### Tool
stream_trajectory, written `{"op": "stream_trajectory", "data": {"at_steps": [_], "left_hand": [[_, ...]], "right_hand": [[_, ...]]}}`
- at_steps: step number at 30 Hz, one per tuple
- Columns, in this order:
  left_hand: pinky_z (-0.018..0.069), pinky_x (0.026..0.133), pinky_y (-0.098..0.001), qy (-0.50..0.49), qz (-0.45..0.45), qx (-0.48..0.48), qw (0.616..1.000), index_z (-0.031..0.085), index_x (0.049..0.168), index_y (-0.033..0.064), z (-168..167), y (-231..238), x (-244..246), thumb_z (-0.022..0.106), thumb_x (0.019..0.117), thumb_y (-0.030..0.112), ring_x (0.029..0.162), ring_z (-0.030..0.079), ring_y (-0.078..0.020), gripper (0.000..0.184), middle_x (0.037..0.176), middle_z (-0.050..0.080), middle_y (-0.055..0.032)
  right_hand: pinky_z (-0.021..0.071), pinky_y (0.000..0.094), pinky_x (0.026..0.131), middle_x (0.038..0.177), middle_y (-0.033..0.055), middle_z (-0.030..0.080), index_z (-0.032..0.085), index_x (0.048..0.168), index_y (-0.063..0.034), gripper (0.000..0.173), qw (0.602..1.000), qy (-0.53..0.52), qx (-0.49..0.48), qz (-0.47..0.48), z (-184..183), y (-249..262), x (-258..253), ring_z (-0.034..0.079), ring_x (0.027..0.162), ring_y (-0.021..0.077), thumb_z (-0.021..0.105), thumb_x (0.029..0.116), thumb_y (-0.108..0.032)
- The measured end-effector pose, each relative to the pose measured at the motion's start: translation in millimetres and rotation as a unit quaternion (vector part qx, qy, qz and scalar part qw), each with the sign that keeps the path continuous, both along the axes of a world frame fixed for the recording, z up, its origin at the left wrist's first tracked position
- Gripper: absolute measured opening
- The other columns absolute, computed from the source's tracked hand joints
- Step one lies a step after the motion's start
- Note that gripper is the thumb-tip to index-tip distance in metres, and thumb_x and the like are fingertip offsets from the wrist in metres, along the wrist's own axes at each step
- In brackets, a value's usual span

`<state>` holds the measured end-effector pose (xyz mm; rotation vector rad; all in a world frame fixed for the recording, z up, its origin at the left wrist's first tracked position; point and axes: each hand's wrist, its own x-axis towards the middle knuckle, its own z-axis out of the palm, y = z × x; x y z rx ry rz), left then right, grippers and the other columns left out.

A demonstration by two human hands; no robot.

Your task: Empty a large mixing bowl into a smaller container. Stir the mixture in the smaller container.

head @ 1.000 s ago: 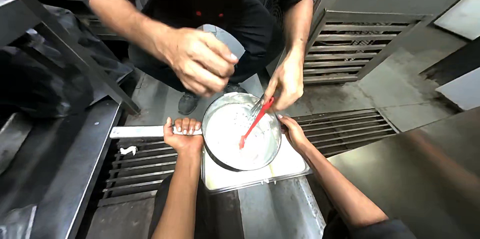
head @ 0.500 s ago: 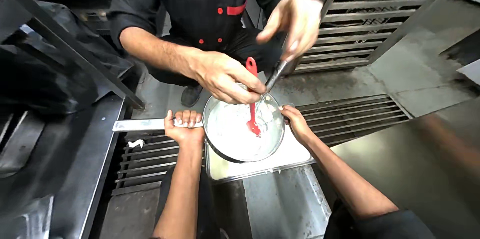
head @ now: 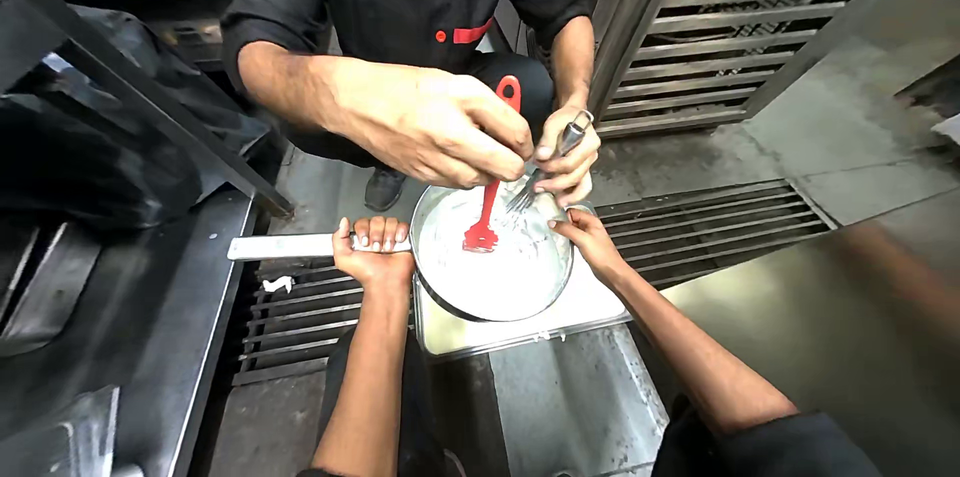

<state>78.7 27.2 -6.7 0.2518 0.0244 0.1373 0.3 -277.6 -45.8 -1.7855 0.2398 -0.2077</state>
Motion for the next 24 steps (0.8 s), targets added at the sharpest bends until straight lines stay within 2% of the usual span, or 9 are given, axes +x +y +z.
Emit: {"op": "stream_trajectory", "data": {"at_steps": [5,9,10,12,15,18,21,24], "left_hand": [[0.0352,0.043,-0.0212,-0.032,-0.007,0.012,0.999,0.041,0.054,0.0184,1.0,3.2,0.0,0.015,0.1084,0.046,0.037,0.037,-0.0066,0.067,0.044,0.036,0.0075],[0.0343,0.044,-0.0205,-0.048,-0.013,0.024,0.998,0.040,0.054,0.0195,-0.4,2.0,-2.1,0.014,0.1084,0.046,0.038,0.036,-0.0060,0.066,0.044,0.035,0.0076],[0.0345,0.044,-0.0208,-0.049,-0.017,0.024,0.998,0.040,0.054,0.0194,-3.8,1.8,-1.7,0.014,0.1084,0.046,0.038,0.036,-0.0060,0.066,0.043,0.035,0.0075],[0.0342,0.044,-0.0212,-0.039,-0.026,0.030,0.998,0.039,0.053,0.0202,-13.2,0.8,-0.6,0.015,0.1078,0.046,0.037,0.036,-0.0062,0.065,0.043,0.035,0.0077],[0.0339,0.044,-0.0217,-0.030,-0.033,0.036,0.998,0.039,0.053,0.0199,-11.0,-0.4,0.2,0.017,0.1078,0.046,0.037,0.035,-0.0067,0.065,0.043,0.034,0.0077],[0.0336,0.042,-0.0228,-0.016,-0.021,0.004,1.000,0.039,0.051,0.0182,-4.1,-0.7,4.6,0.018,0.1070,0.044,0.036,0.036,-0.0074,0.065,0.042,0.036,0.0064],[0.0325,0.041,-0.0237,0.002,-0.009,-0.019,1.000,0.037,0.050,0.0177,-7.6,-5.7,1.6,0.020,0.1065,0.042,0.035,0.036,-0.0083,0.063,0.041,0.035,0.0054],[0.0325,0.041,-0.0228,-0.010,0.013,-0.018,1.000,0.038,0.053,0.0170,-6.7,-5.6,6.5,0.024,0.1053,0.036,0.035,0.036,-0.0073,0.058,0.041,0.034,0.0055]], "right_hand": [[0.0388,0.0211,0.057,0.067,-0.0079,0.050,0.054,0.075,-0.0166,0.034,1.000,-0.024,0.000,-0.001,17.1,1.2,-0.5,0.047,0.060,0.0012,0.043,0.1060,-0.026],[0.0438,0.0190,0.061,0.073,-0.0078,0.057,0.059,0.082,-0.0150,0.035,0.999,-0.025,0.025,-0.008,25.6,5.1,-7.0,0.053,0.065,-0.0005,0.039,0.1092,-0.026],[0.0429,0.0186,0.060,0.071,-0.0081,0.056,0.058,0.081,-0.0150,0.035,0.999,-0.022,0.026,-0.009,21.6,5.6,-8.2,0.052,0.063,-0.0006,0.040,0.1092,-0.026],[0.0435,0.0233,0.062,0.073,-0.0046,0.054,0.058,0.084,-0.0105,0.033,1.000,0.004,0.020,-0.008,5.4,6.0,-10.5,0.051,0.065,0.0031,0.041,0.1090,-0.024],[0.0510,0.0345,0.071,0.075,0.0022,0.061,0.066,0.086,-0.0052,0.043,0.998,0.030,0.009,-0.054,-4.8,9.9,-9.0,0.059,0.072,0.0100,0.042,0.1103,-0.031],[0.0472,0.0467,0.065,0.067,0.0077,0.057,0.060,0.074,-0.0046,0.061,0.992,0.055,-0.066,-0.095,10.8,6.5,0.7,0.058,0.067,0.0202,0.034,0.1113,-0.045],[0.0431,0.0482,0.060,0.060,0.0075,0.049,0.053,0.066,-0.0062,0.063,0.986,0.066,-0.101,-0.119,3.4,2.4,2.9,0.053,0.060,0.0227,0.035,0.1110,-0.047],[0.0391,0.0470,0.056,0.057,0.0049,0.045,0.048,0.063,-0.0084,0.062,0.981,0.052,-0.134,-0.131,19.4,1.9,10.7,0.049,0.056,0.0214,0.035,0.1105,-0.046]]}}
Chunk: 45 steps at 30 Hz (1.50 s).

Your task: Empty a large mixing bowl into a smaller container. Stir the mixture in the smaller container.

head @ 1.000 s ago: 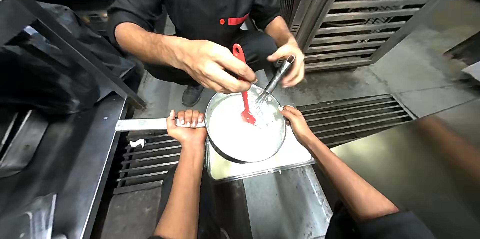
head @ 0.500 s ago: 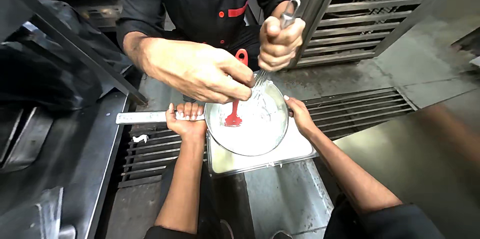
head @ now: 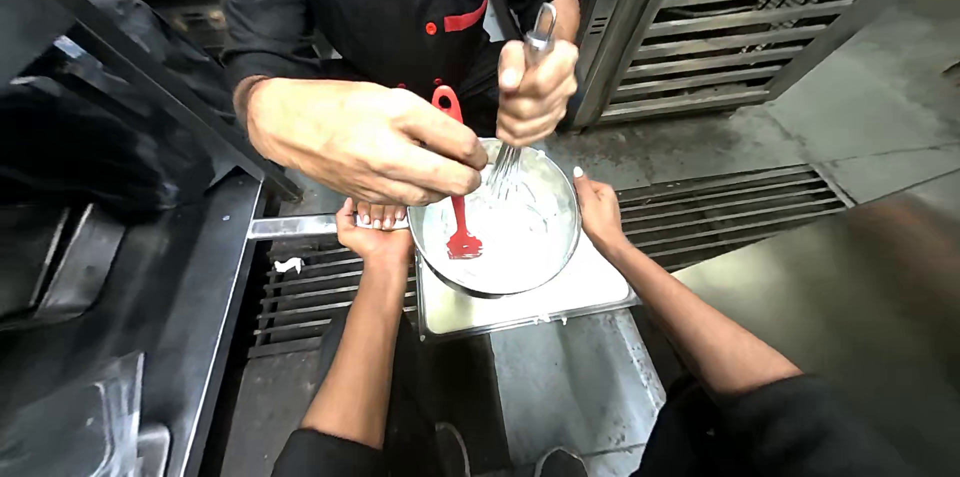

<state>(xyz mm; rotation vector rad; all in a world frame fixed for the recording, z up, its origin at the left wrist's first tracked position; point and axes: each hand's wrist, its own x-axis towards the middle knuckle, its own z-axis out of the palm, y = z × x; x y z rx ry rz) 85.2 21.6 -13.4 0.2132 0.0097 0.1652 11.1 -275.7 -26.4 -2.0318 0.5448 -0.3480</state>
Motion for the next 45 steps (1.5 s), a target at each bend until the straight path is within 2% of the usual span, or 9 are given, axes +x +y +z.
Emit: {"op": "stream_trajectory", "data": {"at_steps": [6,11,14,17,22,28,36,41,45], "left_hand": [[0.0301,0.039,-0.0224,0.016,0.011,0.015,1.000,0.037,0.053,0.0173,3.1,-8.1,2.8,0.024,0.1044,0.032,0.034,0.034,-0.0074,0.055,0.041,0.032,0.0053],[0.0328,0.041,-0.0234,0.008,-0.022,0.002,1.000,0.035,0.051,0.0176,-4.3,-13.3,5.1,0.023,0.1047,0.036,0.034,0.036,-0.0082,0.058,0.040,0.033,0.0056],[0.0316,0.040,-0.0228,0.021,-0.008,0.017,1.000,0.035,0.052,0.0180,3.0,-19.5,12.6,0.024,0.1046,0.032,0.034,0.035,-0.0076,0.056,0.040,0.033,0.0060],[0.0318,0.041,-0.0231,0.038,-0.008,0.046,0.998,0.033,0.052,0.0195,-3.6,-24.4,18.1,0.024,0.1038,0.031,0.034,0.034,-0.0083,0.054,0.040,0.031,0.0059],[0.0336,0.041,-0.0236,0.027,-0.020,0.061,0.998,0.035,0.053,0.0194,5.5,-34.8,19.6,0.020,0.1079,0.037,0.035,0.035,-0.0082,0.059,0.041,0.032,0.0058],[0.0330,0.041,-0.0241,-0.031,-0.063,0.040,0.997,0.034,0.051,0.0180,-0.9,-38.3,18.9,0.022,0.1038,0.030,0.034,0.036,-0.0084,0.055,0.040,0.034,0.0053],[0.0321,0.039,-0.0226,0.078,0.001,0.089,0.993,0.034,0.054,0.0182,5.3,-48.5,9.1,0.019,0.1086,0.043,0.035,0.034,-0.0074,0.062,0.042,0.031,0.0049],[0.0411,0.043,-0.0252,0.076,0.000,0.102,0.992,0.044,0.066,0.0153,5.9,-48.5,6.4,0.019,0.1087,0.047,0.038,0.039,-0.0091,0.059,0.046,0.035,0.0036],[0.0416,0.046,-0.0263,0.104,-0.007,0.090,0.991,0.044,0.067,0.0173,9.2,-50.3,1.9,0.020,0.1074,0.050,0.040,0.038,-0.0097,0.057,0.047,0.033,0.0040]], "right_hand": [[0.0385,0.0493,0.057,0.058,0.0066,0.045,0.047,0.062,-0.0079,0.061,1.000,0.006,-0.018,-0.002,5.1,-4.3,1.2,0.050,0.058,0.0247,0.034,0.1107,-0.044],[0.0383,0.0498,0.057,0.058,0.0067,0.044,0.046,0.062,-0.0083,0.061,1.000,0.005,-0.029,-0.003,1.0,-10.9,-0.5,0.050,0.058,0.0255,0.035,0.1108,-0.043],[0.0390,0.0517,0.059,0.060,0.0089,0.046,0.047,0.063,-0.0075,0.062,0.999,0.013,-0.042,-0.009,13.6,-13.7,1.9,0.052,0.061,0.0279,0.032,0.1109,-0.044],[0.0410,0.0537,0.060,0.062,0.0113,0.049,0.049,0.065,-0.0045,0.062,0.999,0.021,-0.045,-0.001,6.0,-19.7,-0.1,0.055,0.063,0.0298,0.033,0.1112,-0.043],[0.0401,0.0535,0.059,0.060,0.0102,0.048,0.049,0.065,-0.0052,0.062,0.999,-0.002,-0.052,-0.010,11.3,-30.6,-3.7,0.054,0.061,0.0296,0.032,0.1108,-0.043],[0.0401,0.0529,0.059,0.060,0.0103,0.047,0.047,0.064,-0.0054,0.061,0.999,0.000,-0.052,-0.005,3.1,-37.2,-12.1,0.053,0.061,0.0291,0.032,0.1110,-0.041],[0.0401,0.0526,0.058,0.060,0.0099,0.047,0.048,0.064,-0.0059,0.061,0.999,0.012,-0.052,-0.011,-0.5,-38.6,-18.9,0.053,0.061,0.0293,0.032,0.1110,-0.041],[0.0414,0.0541,0.061,0.063,0.0122,0.050,0.050,0.065,-0.0041,0.062,0.998,0.036,-0.044,-0.006,-7.1,-32.7,-21.9,0.056,0.064,0.0311,0.031,0.1118,-0.041],[0.0397,0.0532,0.059,0.060,0.0109,0.047,0.046,0.063,-0.0057,0.061,0.998,0.029,-0.052,-0.008,-6.0,-35.3,-21.2,0.054,0.062,0.0298,0.031,0.1113,-0.040]]}}
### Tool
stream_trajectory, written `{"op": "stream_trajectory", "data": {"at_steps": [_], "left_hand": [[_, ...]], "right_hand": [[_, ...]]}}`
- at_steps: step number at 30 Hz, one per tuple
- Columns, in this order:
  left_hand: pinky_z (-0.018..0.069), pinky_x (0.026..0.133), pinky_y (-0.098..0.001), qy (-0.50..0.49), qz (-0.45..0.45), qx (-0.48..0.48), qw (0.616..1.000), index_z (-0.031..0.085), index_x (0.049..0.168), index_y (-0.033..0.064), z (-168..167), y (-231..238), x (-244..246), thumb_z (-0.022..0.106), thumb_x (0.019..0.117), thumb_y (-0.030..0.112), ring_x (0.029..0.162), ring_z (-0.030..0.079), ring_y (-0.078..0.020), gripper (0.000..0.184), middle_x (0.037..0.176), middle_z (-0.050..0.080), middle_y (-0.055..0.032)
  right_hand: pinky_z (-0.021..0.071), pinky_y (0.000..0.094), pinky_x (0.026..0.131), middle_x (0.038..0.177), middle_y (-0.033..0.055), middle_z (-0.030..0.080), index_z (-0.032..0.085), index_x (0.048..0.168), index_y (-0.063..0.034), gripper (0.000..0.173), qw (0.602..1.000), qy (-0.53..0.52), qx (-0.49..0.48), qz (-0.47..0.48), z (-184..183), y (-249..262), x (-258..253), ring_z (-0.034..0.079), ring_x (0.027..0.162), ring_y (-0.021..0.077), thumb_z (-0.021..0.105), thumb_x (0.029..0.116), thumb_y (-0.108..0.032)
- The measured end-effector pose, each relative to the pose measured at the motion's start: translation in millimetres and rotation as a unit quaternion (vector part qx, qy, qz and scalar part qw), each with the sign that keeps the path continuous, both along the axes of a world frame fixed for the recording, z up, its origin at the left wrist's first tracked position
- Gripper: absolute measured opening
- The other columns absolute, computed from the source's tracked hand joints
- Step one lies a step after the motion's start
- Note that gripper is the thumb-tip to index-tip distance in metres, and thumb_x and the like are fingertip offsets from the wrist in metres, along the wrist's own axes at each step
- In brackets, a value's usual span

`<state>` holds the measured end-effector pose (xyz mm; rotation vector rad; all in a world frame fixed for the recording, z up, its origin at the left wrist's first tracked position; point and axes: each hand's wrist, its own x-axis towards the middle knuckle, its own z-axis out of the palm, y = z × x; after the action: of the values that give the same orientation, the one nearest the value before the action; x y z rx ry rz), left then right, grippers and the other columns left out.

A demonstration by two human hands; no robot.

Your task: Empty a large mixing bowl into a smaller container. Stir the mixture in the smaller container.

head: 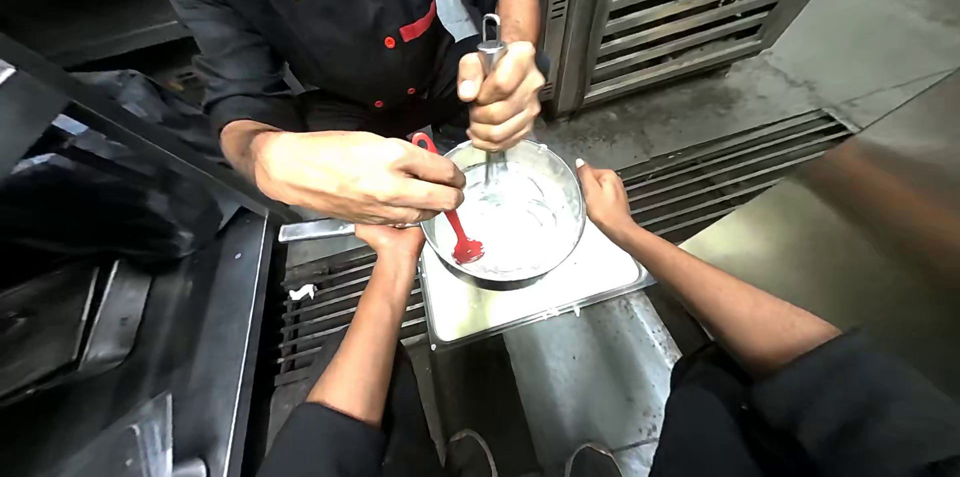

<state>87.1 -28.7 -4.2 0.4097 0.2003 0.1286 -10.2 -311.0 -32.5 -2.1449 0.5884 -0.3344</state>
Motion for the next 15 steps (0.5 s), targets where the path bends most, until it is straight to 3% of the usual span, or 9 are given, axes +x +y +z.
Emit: {"op": "stream_trajectory", "data": {"at_steps": [2,3,4,5,6,8,12,15], "left_hand": [[0.0469,0.054,-0.0293,0.014,0.007,0.006,1.000,0.049,0.076,0.0183,-1.4,3.2,2.6,0.021,0.1066,0.054,0.050,0.045,-0.0098,0.054,0.057,0.041,0.0033],[0.0526,0.063,-0.0333,0.014,0.005,0.011,1.000,0.054,0.088,0.0182,-2.9,5.0,4.1,0.019,0.1055,0.057,0.063,0.055,-0.0108,0.055,0.069,0.052,0.0018],[0.0558,0.085,-0.0427,-0.008,-0.012,0.005,1.000,0.057,0.110,0.0165,-6.1,7.7,2.9,0.016,0.1044,0.060,0.091,0.063,-0.0153,0.060,0.095,0.062,-0.0021],[0.0522,0.099,-0.0501,-0.029,-0.028,-0.008,0.999,0.056,0.126,0.0155,-9.1,8.7,2.7,0.013,0.1023,0.064,0.112,0.062,-0.0200,0.069,0.116,0.065,-0.0053],[0.0500,0.102,-0.0534,-0.036,-0.041,-0.023,0.998,0.055,0.131,0.0158,-10.4,8.4,3.0,0.012,0.0991,0.068,0.120,0.060,-0.0221,0.075,0.123,0.064,-0.0066],[0.0506,0.101,-0.0537,-0.027,-0.049,-0.039,0.998,0.055,0.131,0.0159,-8.7,6.9,0.3,0.010,0.0968,0.071,0.120,0.060,-0.0226,0.079,0.123,0.065,-0.0073],[0.0486,0.103,-0.0508,0.019,-0.010,-0.010,1.000,0.050,0.138,0.0129,0.9,4.6,-3.3,0.007,0.1037,0.063,0.122,0.057,-0.0216,0.074,0.130,0.060,-0.0081],[0.0491,0.103,-0.0507,-0.021,-0.008,-0.009,1.000,0.052,0.135,0.0136,-2.6,3.7,-1.4,0.009,0.1031,0.061,0.121,0.059,-0.0210,0.071,0.126,0.062,-0.0074]], "right_hand": [[0.0401,0.0533,0.059,0.061,0.0111,0.047,0.047,0.063,-0.0054,0.062,1.000,0.006,-0.001,0.001,-1.9,4.3,-0.9,0.054,0.062,0.0302,0.031,0.1114,-0.041],[0.0410,0.0542,0.061,0.063,0.0124,0.048,0.049,0.065,-0.0041,0.062,1.000,0.011,0.005,0.005,-2.5,6.1,-1.0,0.055,0.064,0.0310,0.031,0.1118,-0.041],[0.0412,0.0543,0.062,0.063,0.0127,0.048,0.049,0.066,-0.0035,0.061,1.000,0.010,0.008,0.008,-3.3,6.4,-0.1,0.055,0.064,0.0312,0.031,0.1120,-0.040],[0.0406,0.0535,0.060,0.062,0.0120,0.048,0.048,0.065,-0.0040,0.061,1.000,0.004,0.006,0.006,-3.6,5.5,1.3,0.054,0.063,0.0304,0.031,0.1119,-0.040],[0.0398,0.0527,0.059,0.060,0.0110,0.047,0.047,0.064,-0.0052,0.061,1.000,-0.002,0.003,0.004,-2.2,4.1,2.4,0.053,0.061,0.0295,0.031,0.1116,-0.040],[0.0389,0.0521,0.058,0.059,0.0096,0.046,0.045,0.062,-0.0068,0.062,1.000,-0.012,-0.001,-0.002,-0.5,3.0,2.7,0.052,0.060,0.0285,0.030,0.1110,-0.041],[0.0390,0.0499,0.056,0.057,0.0078,0.044,0.045,0.062,-0.0075,0.060,0.999,-0.035,-0.001,0.012,-9.4,5.4,1.4,0.051,0.058,0.0261,0.031,0.1108,-0.039],[0.0384,0.0504,0.058,0.058,0.0078,0.043,0.043,0.062,-0.0078,0.060,0.999,-0.037,-0.010,0.003,1.9,2.9,2.0,0.051,0.059,0.0265,0.030,0.1105,-0.040]]}}
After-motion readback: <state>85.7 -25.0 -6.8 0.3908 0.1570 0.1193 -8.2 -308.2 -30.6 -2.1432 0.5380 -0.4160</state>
